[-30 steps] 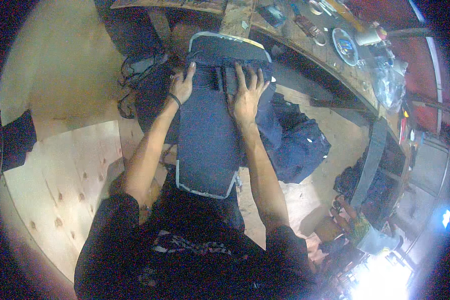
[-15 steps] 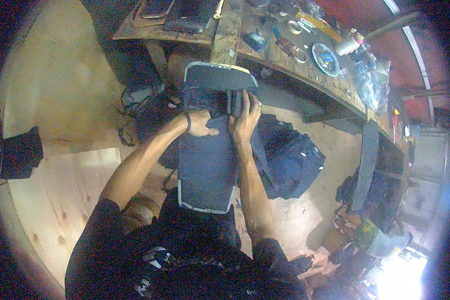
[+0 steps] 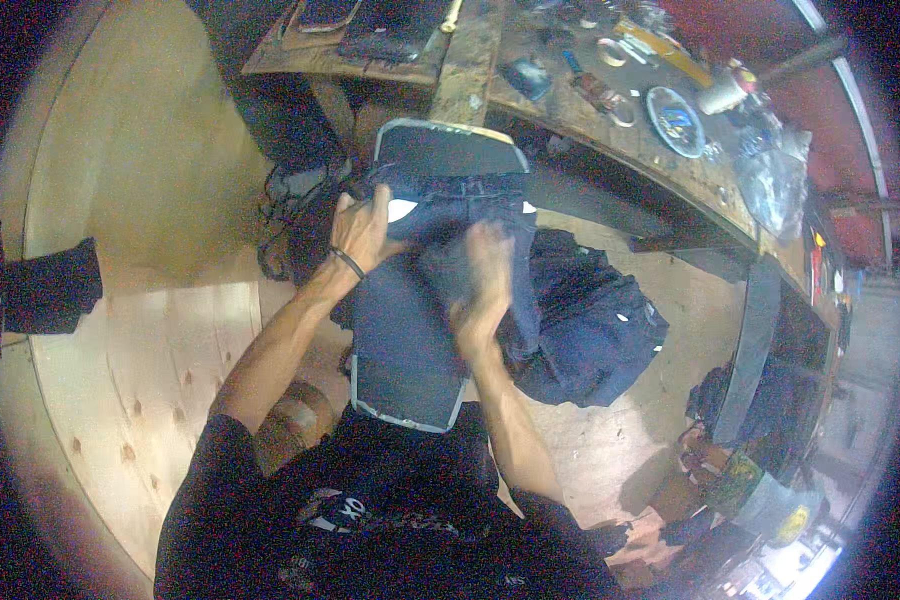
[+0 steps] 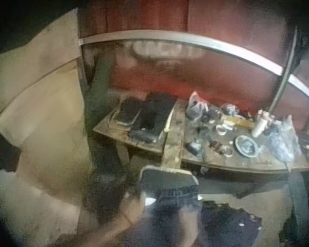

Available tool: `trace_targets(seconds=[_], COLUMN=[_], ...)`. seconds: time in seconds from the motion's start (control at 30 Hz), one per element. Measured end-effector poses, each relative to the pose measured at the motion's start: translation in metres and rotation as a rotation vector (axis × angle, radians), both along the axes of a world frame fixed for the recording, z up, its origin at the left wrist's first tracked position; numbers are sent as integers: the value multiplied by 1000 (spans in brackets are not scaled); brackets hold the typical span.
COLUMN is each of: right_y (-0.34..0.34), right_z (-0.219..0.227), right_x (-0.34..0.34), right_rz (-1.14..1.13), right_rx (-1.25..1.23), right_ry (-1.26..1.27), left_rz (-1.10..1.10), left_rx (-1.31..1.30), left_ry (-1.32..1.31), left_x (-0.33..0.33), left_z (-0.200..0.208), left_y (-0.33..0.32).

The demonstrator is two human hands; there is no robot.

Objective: The person irons multiple pairs of dark shorts on a small ironing board. They repeatedly place each pair on the board, smooth the fabric, and use a handheld iron to press the garment before moving to the next item.

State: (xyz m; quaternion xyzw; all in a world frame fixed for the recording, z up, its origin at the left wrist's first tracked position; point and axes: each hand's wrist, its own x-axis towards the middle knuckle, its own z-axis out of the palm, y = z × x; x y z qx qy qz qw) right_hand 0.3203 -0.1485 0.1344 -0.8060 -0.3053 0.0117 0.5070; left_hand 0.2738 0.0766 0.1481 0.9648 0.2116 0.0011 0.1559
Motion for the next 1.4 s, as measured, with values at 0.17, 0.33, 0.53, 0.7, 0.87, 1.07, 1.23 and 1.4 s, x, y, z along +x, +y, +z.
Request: trace_targets(seconds=[0.17,0.33,0.53,0.7,0.87,1.07,1.23,1.4], right_y=[-26,21,24,4,-4,-25,-52,-85], right_z=[20,7,20,9,7,8,-25,-4], right_x=[-71,-5,-6,0,10,-3,-12,-41], right_rz=[1024,1011,1169,1023,1000,1184,786,841], right_rx=[-290,-228,-189,-244,-296,-264,-194,-159], right_ry=[222,259,330,380,675,475,387,553], left_rz=[-15,77,140,163,190,171,166,166], left_rx=[171,52,-85,-26,4,-12,50,-14], left_ry=[-316,-202,-128,-159,-151,-112,-169,-177], left_x=[12,42,45,46,48,47,48,47], left_z=[-19,-39,-40,-40,-40,-43,-46,-44], left_y=[-17,3,6,4,1,2,2,0])
